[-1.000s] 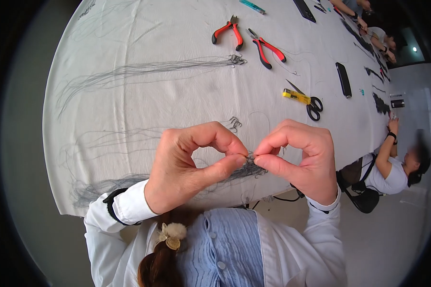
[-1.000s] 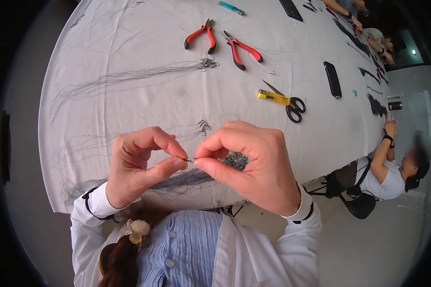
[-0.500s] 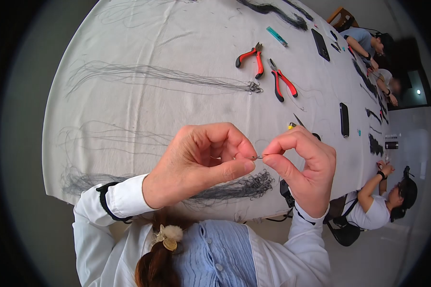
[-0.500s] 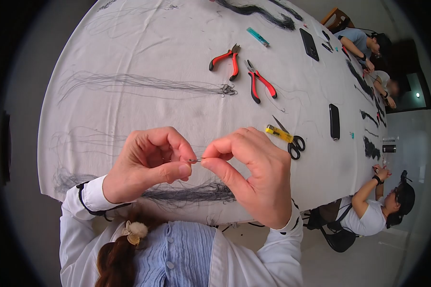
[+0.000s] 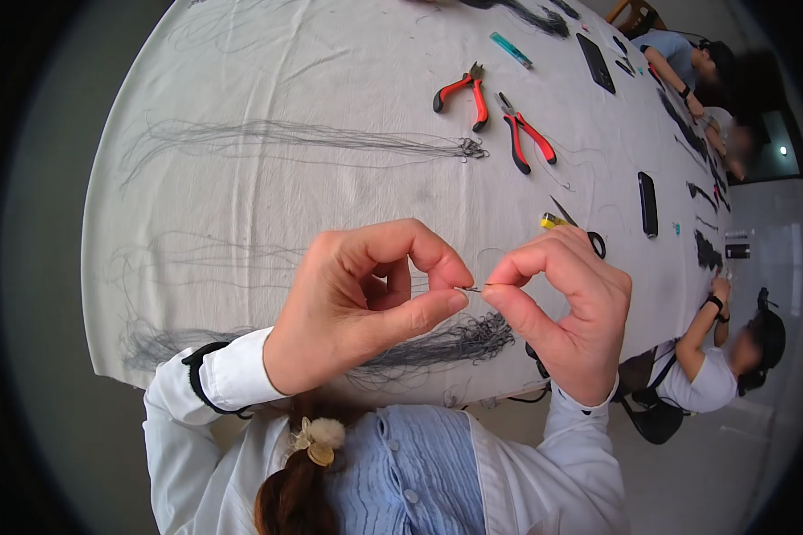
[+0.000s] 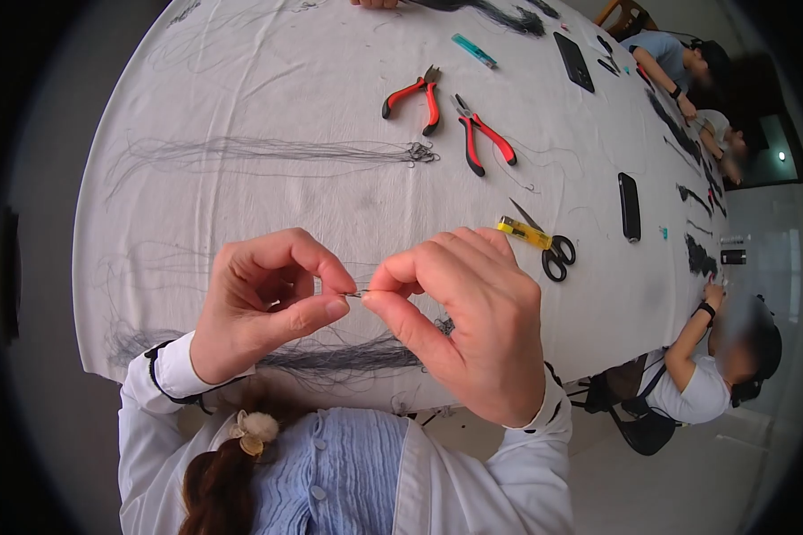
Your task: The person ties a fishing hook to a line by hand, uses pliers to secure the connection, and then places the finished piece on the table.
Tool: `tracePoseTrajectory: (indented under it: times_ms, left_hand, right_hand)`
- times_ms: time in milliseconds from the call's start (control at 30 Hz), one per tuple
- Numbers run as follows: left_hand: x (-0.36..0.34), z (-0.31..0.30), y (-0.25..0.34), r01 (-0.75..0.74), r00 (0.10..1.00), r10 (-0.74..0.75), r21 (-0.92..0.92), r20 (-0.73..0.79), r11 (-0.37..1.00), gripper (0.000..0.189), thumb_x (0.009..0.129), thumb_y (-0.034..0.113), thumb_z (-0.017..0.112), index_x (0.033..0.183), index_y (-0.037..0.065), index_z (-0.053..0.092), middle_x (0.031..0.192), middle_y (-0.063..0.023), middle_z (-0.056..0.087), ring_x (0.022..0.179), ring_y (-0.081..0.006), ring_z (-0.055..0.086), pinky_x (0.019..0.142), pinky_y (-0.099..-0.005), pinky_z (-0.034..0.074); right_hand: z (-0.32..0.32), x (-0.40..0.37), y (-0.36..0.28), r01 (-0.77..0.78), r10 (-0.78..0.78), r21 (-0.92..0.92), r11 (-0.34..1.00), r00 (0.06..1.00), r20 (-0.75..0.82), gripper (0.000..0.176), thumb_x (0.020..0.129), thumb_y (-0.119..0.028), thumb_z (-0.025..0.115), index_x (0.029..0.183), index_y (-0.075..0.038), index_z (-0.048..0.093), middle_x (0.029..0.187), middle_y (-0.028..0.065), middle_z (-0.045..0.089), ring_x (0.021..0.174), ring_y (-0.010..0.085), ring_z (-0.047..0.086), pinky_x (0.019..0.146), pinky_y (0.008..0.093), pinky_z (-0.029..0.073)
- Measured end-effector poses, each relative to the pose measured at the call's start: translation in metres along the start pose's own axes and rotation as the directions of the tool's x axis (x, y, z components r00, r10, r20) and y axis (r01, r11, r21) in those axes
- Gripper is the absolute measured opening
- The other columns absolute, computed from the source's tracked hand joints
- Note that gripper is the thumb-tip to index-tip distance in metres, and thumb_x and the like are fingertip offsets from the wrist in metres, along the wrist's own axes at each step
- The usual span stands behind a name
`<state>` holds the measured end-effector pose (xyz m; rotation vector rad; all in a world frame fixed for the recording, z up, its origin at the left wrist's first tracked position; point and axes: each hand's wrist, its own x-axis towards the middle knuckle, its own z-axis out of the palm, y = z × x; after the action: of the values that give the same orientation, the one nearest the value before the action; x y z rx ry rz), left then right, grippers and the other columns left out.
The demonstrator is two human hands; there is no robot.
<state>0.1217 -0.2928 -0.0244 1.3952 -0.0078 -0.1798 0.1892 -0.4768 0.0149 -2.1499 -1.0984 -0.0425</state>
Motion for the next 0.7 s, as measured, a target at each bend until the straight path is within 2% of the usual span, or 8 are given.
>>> tracePoseTrajectory:
  times_ms: [167, 233, 267, 333, 533, 633, 700]
  left_hand:
    - [-0.001, 0.001, 0.003, -0.069, 0.996, 0.075, 0.151, -0.039, 0.986, 0.009, 0.076, 0.004, 0.068, 0.082, 0.003, 0.061, 0.074, 0.0025, 0.058, 0.053, 0.0003, 0.037, 0.046, -0.0174, 0.027]
    - [0.0, 0.0, 0.001, -0.179, 0.98, 0.194, 0.271, -0.031, 0.946, 0.01, 0.074, 0.004, 0.068, 0.08, 0.004, 0.06, 0.073, 0.0012, 0.059, 0.05, -0.0009, 0.037, 0.044, -0.0184, 0.027]
    - [0.001, 0.0, -0.001, -0.178, 0.981, 0.192, 0.272, -0.028, 0.946, 0.01, 0.074, 0.004, 0.068, 0.08, 0.004, 0.06, 0.073, 0.0012, 0.059, 0.05, -0.0009, 0.037, 0.044, -0.0184, 0.027]
    - [0.002, 0.001, -0.004, -0.285, 0.95, 0.311, 0.349, -0.02, 0.893, 0.011, 0.073, 0.003, 0.069, 0.079, 0.004, 0.06, 0.074, -0.0004, 0.06, 0.048, -0.0021, 0.037, 0.043, -0.019, 0.027]
    - [0.001, 0.003, -0.003, -0.312, 0.938, 0.345, 0.401, -0.011, 0.861, 0.009, 0.072, -0.001, 0.066, 0.077, 0.003, 0.06, 0.075, -0.0011, 0.06, 0.048, -0.0028, 0.038, 0.041, -0.0195, 0.028]
    - [0.001, 0.003, -0.003, -0.304, 0.943, 0.334, 0.404, -0.005, 0.863, 0.009, 0.071, -0.002, 0.065, 0.077, 0.003, 0.06, 0.075, -0.0014, 0.059, 0.049, -0.003, 0.04, 0.041, -0.0196, 0.027]
    - [0.001, 0.004, -0.004, -0.31, 0.94, 0.342, 0.395, -0.012, 0.865, 0.008, 0.071, -0.002, 0.065, 0.076, 0.003, 0.06, 0.074, -0.0015, 0.059, 0.05, -0.0032, 0.04, 0.042, -0.0198, 0.028]
  right_hand:
    - [0.001, -0.001, -0.001, -0.004, 0.005, -0.005, 1.0, 1.0, 0.012, 0.013, 0.069, -0.006, 0.07, 0.071, -0.006, 0.057, 0.064, -0.0001, 0.056, 0.058, 0.015, 0.052, 0.062, 0.029, 0.034]
    - [0.001, -0.001, -0.001, -0.004, 0.004, -0.014, 1.0, 1.0, 0.019, 0.013, 0.069, -0.006, 0.069, 0.071, -0.007, 0.056, 0.064, -0.0001, 0.056, 0.058, 0.015, 0.052, 0.062, 0.029, 0.033]
    - [0.002, -0.001, -0.001, -0.003, 0.003, -0.02, 1.0, 1.0, 0.018, 0.013, 0.069, -0.006, 0.069, 0.071, -0.007, 0.056, 0.064, -0.0002, 0.056, 0.058, 0.015, 0.052, 0.062, 0.0291, 0.033]
    - [0.002, -0.002, -0.001, -0.005, 0.005, -0.024, 1.0, 1.0, 0.016, 0.014, 0.069, -0.006, 0.069, 0.071, -0.007, 0.056, 0.064, -0.0004, 0.056, 0.059, 0.0151, 0.052, 0.062, 0.0291, 0.033]
    - [0.003, -0.003, -0.004, 0.006, -0.006, -0.059, 0.998, 1.0, 0.003, 0.015, 0.067, -0.006, 0.07, 0.071, -0.008, 0.055, 0.065, -0.0011, 0.056, 0.059, 0.0155, 0.052, 0.062, 0.0297, 0.034]
    - [0.007, -0.004, -0.004, 0.047, -0.05, -0.131, 0.99, 0.999, -0.016, 0.017, 0.065, -0.007, 0.071, 0.072, -0.009, 0.055, 0.065, -0.0016, 0.055, 0.059, 0.0157, 0.051, 0.063, 0.0303, 0.034]
    - [0.011, -0.006, -0.002, 0.127, -0.144, -0.202, 0.971, 0.987, -0.073, 0.019, 0.062, -0.006, 0.071, 0.072, -0.009, 0.056, 0.066, -0.0009, 0.054, 0.06, 0.0154, 0.051, 0.063, 0.0305, 0.035]
